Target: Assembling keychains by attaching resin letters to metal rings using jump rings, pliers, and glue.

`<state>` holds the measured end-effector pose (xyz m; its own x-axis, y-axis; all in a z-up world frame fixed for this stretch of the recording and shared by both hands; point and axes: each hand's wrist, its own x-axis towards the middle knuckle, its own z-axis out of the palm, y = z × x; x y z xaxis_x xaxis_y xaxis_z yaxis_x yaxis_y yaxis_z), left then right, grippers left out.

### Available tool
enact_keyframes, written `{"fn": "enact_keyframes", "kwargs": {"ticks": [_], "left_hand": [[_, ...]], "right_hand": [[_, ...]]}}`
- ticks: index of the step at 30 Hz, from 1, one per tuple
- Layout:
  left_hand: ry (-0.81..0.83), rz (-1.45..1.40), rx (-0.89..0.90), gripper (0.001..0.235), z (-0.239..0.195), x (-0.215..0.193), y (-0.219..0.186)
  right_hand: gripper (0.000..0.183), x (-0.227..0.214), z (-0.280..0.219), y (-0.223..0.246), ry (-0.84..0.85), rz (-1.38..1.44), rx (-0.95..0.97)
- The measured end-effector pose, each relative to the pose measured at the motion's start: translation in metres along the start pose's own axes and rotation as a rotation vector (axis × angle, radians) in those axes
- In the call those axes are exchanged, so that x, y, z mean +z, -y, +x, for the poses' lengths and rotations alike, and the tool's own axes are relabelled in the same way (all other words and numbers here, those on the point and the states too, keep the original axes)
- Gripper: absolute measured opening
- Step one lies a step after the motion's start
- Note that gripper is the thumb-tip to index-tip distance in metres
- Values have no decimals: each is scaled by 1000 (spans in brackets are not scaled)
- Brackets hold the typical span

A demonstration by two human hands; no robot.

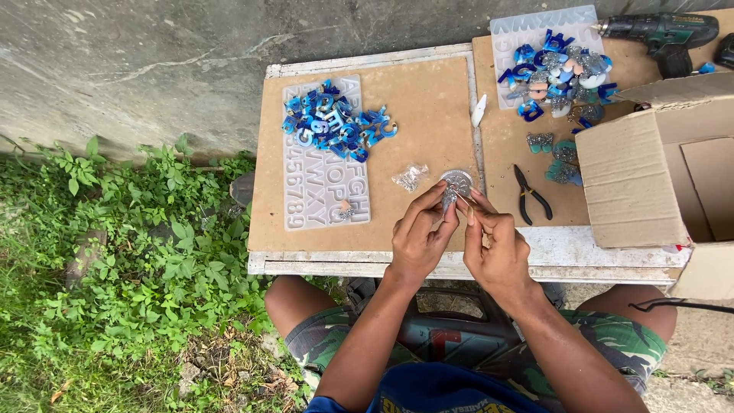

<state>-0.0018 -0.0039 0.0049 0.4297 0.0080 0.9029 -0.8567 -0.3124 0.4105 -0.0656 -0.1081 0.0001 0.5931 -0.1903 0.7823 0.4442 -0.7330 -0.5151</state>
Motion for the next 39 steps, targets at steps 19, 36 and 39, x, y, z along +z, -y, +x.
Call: {"fn": "enact_keyframes", "kwargs": {"ticks": [19,36,39], "left_hand": [[25,-24,-19,18,-3,-5,4],[32,-1076,-1228,23,-22,-9,33],[94,-1209,-1335,24,-18,-10,23]], "right_hand": [[4,7,-3,-4,14,67,61],[6,-10,24,11,3,191,285],[5,-6,28,14,-4,227,272]]}}
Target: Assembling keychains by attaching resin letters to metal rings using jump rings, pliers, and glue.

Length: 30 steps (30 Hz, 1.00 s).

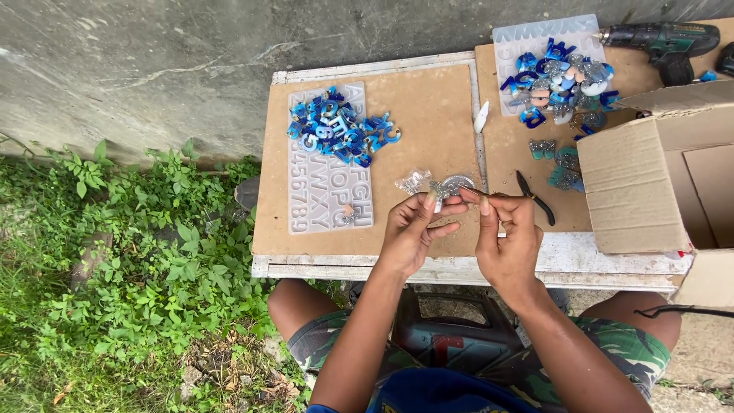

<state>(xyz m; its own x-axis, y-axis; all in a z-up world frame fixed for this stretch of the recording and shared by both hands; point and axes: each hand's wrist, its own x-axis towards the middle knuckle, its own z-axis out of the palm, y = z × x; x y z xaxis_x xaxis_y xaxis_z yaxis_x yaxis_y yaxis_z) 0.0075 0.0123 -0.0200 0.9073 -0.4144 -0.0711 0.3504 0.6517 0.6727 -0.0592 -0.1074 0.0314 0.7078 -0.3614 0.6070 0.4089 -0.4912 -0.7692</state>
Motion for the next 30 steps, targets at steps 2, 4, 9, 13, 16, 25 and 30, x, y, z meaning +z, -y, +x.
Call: {"fn": "enact_keyframes", "kwargs": {"ticks": [2,4,9,13,16,25,30], "left_hand": [[-4,-19,-10,23,-1,3,-4],[-8,-38,-22,22,-2,7,-6],[7,7,-35,22,-4,10,-6],[-4,8,-36,21,-1,5,1],[-8,8,-35,20,-1,6,1],[-40,38,-12,19,-2,13,-9],[-221,212,135,17,9,-23,-1]], "right_hand": [[5,-3,-9,-20,-1,-32,-17],[6,-4,-12,-30,-1,-66,-33],[4,-6,-13,-38,0,-198,-183],[3,-5,-8,-26,3,-221,-204],[4,-5,-8,-30,-1,-234,-228],[3,1,-5,-24,25,-74,-16],[5,-2,-3,-54,-48,101,171]]}}
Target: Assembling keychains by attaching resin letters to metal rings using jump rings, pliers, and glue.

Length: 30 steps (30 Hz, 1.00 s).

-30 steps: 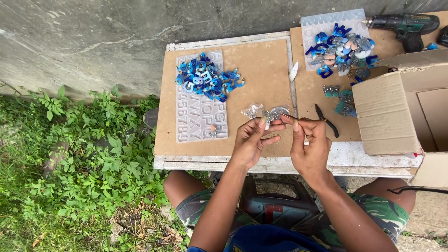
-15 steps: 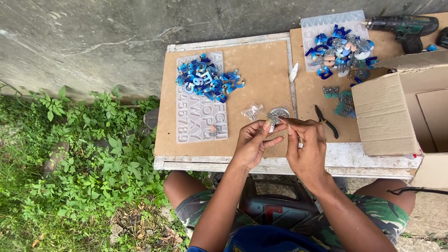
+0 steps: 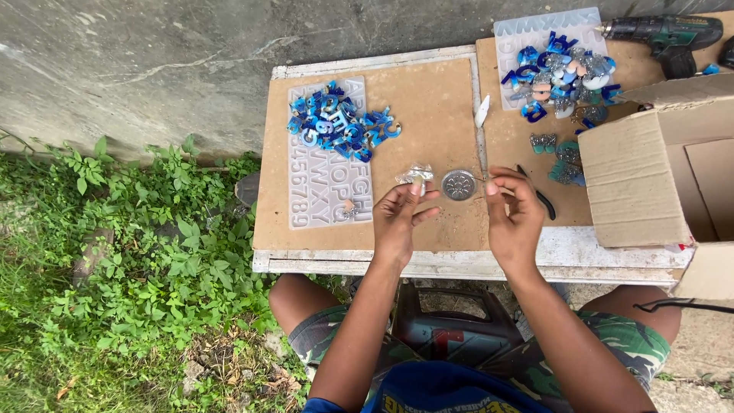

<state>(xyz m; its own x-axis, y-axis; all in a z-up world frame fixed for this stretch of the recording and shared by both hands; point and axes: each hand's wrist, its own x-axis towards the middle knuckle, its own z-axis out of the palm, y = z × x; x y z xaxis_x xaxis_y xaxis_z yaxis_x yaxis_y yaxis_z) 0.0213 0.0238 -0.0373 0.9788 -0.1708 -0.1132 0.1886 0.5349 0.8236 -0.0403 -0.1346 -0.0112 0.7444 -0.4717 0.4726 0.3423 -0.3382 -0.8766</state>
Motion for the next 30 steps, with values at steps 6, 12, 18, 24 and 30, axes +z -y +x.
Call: {"fn": "enact_keyframes", "kwargs": {"ticks": [6,12,18,24,30], "left_hand": [[-151,37,17,17,-5,-17,14],[-151,-8,4,15,-25,1,14],[-132,-66,-43,14,-33,13,16],[-143,-13,10,17,-34,20,11],[-164,213,344,20,-36,24,24]], "right_hand": [[6,1,-47,-121,115,-297,209],[4,7,-53,-114,219,-599,123],[16,5,-43,-83,143,-496,-97],[18,9,-23,1,127,-30,51],[29,15,-39,-2,172,164,206]]}}
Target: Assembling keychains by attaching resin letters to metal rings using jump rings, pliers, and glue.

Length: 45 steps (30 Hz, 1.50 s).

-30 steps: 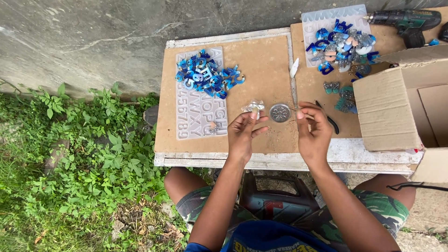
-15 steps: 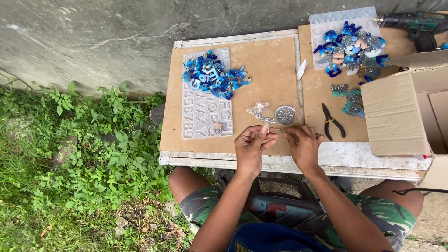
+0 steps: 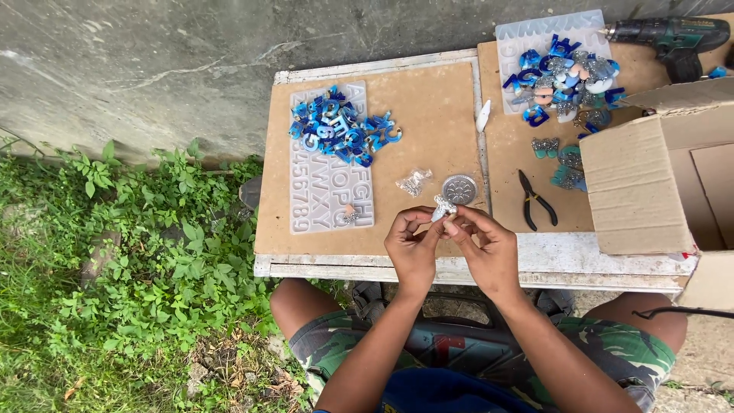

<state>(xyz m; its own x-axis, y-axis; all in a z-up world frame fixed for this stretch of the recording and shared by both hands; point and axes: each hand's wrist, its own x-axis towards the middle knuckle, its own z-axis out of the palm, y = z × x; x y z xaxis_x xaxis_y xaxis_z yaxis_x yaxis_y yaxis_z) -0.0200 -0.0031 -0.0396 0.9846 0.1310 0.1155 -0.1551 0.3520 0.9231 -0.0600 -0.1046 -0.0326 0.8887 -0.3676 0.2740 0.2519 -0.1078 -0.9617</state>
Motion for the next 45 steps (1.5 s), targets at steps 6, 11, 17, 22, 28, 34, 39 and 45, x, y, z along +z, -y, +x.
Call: {"fn": "enact_keyframes", "kwargs": {"ticks": [6,11,17,22,28,34,39,45], "left_hand": [[22,122,179,20,-5,0,10],[39,179,269,18,-4,1,7],[131,271,342,15,-7,2,-1],[221,314,316,25,-10,-6,6],[307,860,397,43,3,-69,60],[385,1286,733,51,11,-102,94],[454,1350,708,57,11,-103,98],[481,1358,735,59,12,-102,99]], "right_hand": [[30,-2,2,2,-53,56,25],[37,1,4,5,-72,29,15],[33,4,-3,-31,-166,252,100],[21,-5,6,-54,-238,366,158],[25,-41,57,-72,-295,222,263],[47,-73,183,-115,-459,333,180],[26,-88,275,-150,-866,545,404],[24,-129,320,-275,-926,315,114]]}}
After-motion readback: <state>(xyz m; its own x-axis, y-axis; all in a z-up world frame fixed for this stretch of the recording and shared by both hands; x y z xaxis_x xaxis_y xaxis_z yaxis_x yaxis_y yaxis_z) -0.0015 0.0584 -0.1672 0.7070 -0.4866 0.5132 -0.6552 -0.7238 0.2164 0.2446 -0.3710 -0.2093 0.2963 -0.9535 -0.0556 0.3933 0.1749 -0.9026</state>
